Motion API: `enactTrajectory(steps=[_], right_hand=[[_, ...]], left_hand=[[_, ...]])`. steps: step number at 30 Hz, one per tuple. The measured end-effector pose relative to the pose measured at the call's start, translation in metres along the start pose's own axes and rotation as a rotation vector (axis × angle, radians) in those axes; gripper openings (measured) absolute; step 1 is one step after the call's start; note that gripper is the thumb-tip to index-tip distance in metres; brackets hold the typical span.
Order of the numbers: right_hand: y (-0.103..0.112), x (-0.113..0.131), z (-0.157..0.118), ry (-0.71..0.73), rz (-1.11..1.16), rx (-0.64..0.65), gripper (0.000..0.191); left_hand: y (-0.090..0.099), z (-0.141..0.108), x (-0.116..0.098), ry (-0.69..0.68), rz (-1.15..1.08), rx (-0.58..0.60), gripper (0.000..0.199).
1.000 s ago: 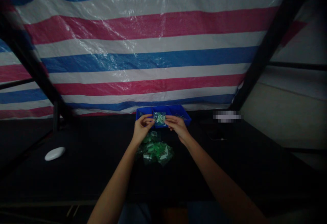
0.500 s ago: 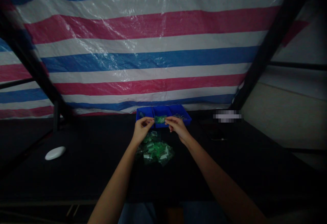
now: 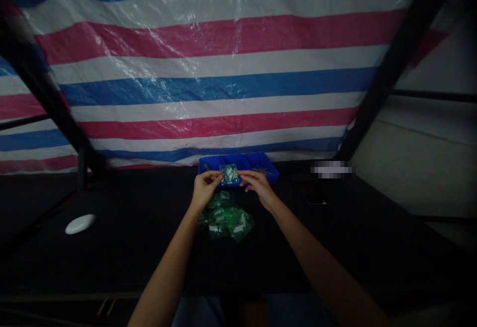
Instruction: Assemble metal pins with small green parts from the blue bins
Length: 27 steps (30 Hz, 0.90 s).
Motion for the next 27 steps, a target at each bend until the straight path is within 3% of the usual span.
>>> enactTrajectory(steps=[4, 9, 13, 16, 21, 27], right_hand=[[0.002, -0.005, 0.003, -0.005, -0.149, 0.008, 0.033], [0.005, -0.011, 0.003, -0.034, -0.605, 0.052, 0.023], [0.001, -0.011, -0.005, -0.143, -0.911, 0.088, 0.024], [-0.006, -0.009, -0.009, -0.218, -0.992, 0.092, 0.029], [-0.012, -0.011, -0.011, -0.284, -1.005, 0.093, 0.034], [-0.014, -0.017, -0.011, -0.307, -0.995, 0.084, 0.038]], left_hand=[[0.012, 0.001, 0.000, -0.012, 0.059, -0.099, 0.030], [0.053, 0.008, 0.008, 0.030, 0.290, -0.336, 0.032], [0.075, 0.031, 0.021, 0.222, 0.562, -0.309, 0.029], [0.074, 0.051, 0.029, 0.306, 0.719, -0.180, 0.027], [0.059, 0.072, 0.036, 0.322, 0.845, 0.008, 0.024], [0.051, 0.073, 0.026, 0.244, 0.984, -0.010, 0.028]])
Point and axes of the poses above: each hand's wrist, its own z-axis towards the middle knuckle, its own y-axis out of the back of the hand, x = y × z, the point moved 4 cm from there along z, towards the middle knuckle, and after that the axes turned 11 degrees about x, right-handed, at the moved point
